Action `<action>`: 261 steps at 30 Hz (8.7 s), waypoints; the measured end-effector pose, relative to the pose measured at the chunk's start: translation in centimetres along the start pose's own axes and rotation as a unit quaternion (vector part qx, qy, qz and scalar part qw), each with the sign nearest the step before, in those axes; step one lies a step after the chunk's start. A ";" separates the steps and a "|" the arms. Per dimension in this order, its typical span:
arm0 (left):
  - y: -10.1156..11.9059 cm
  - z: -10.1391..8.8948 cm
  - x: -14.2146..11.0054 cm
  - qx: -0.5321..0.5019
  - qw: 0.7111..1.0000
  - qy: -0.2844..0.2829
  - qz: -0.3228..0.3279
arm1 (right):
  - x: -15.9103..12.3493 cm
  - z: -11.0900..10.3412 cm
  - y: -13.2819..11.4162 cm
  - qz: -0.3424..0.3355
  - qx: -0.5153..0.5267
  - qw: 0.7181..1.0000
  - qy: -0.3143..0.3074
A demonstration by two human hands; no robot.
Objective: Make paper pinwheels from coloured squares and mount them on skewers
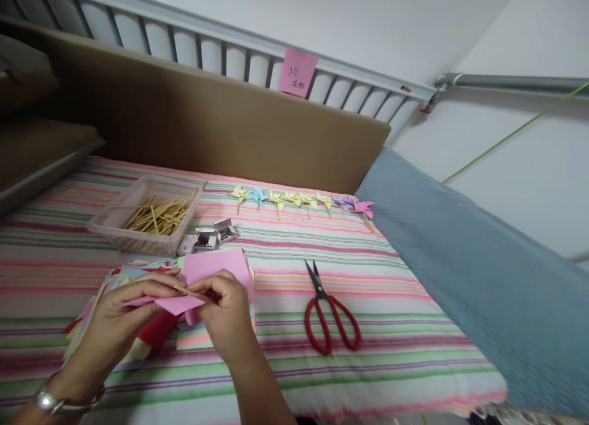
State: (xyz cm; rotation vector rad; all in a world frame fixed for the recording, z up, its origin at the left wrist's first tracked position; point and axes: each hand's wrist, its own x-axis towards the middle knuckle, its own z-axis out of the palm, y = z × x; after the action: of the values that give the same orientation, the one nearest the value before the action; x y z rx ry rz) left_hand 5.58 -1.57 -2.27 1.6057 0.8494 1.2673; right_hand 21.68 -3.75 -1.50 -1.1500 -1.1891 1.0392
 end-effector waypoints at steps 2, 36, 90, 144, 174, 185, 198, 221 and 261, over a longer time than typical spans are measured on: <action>-0.1 -0.1 0.0 0.002 1.000 -0.002 -0.001 | 0.0 0.0 0.0 -0.005 -0.006 1.000 0.001; 0.2 0.0 -0.1 0.010 1.000 0.002 -0.001 | -0.3 0.3 -0.3 -0.025 -0.013 0.999 0.015; -0.5 0.1 -0.4 0.021 0.998 0.020 0.047 | -0.8 0.6 0.1 -0.092 -0.021 0.994 0.050; 0.3 0.0 -0.6 0.087 0.993 0.043 0.066 | -1.2 1.3 0.4 -0.096 0.006 0.994 0.058; 0.2 0.1 -0.4 0.045 0.996 0.021 0.071 | -0.9 0.6 -0.6 -0.099 -0.050 0.993 0.026; 0.2 0.3 -0.5 0.053 0.995 0.011 0.087 | -0.9 0.9 -0.2 -0.123 -0.052 0.990 0.047; 0.2 0.4 -0.5 0.065 0.994 0.021 0.090 | -0.9 0.8 -0.4 -0.147 -0.057 0.986 0.047; 0.1 0.5 -0.5 0.059 0.996 0.019 0.068 | -1.1 0.8 -0.2 -0.139 -0.083 0.986 0.042; 0.6 -2.5 1.3 -0.308 0.912 0.178 -0.206 | 0.8 -2.8 1.9 0.073 -0.190 0.979 0.021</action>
State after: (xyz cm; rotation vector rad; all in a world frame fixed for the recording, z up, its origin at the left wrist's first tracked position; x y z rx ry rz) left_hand 3.42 -0.06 -1.08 0.6633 0.8362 1.3522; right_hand 24.58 -3.03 -3.37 -1.5701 -1.3210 0.9130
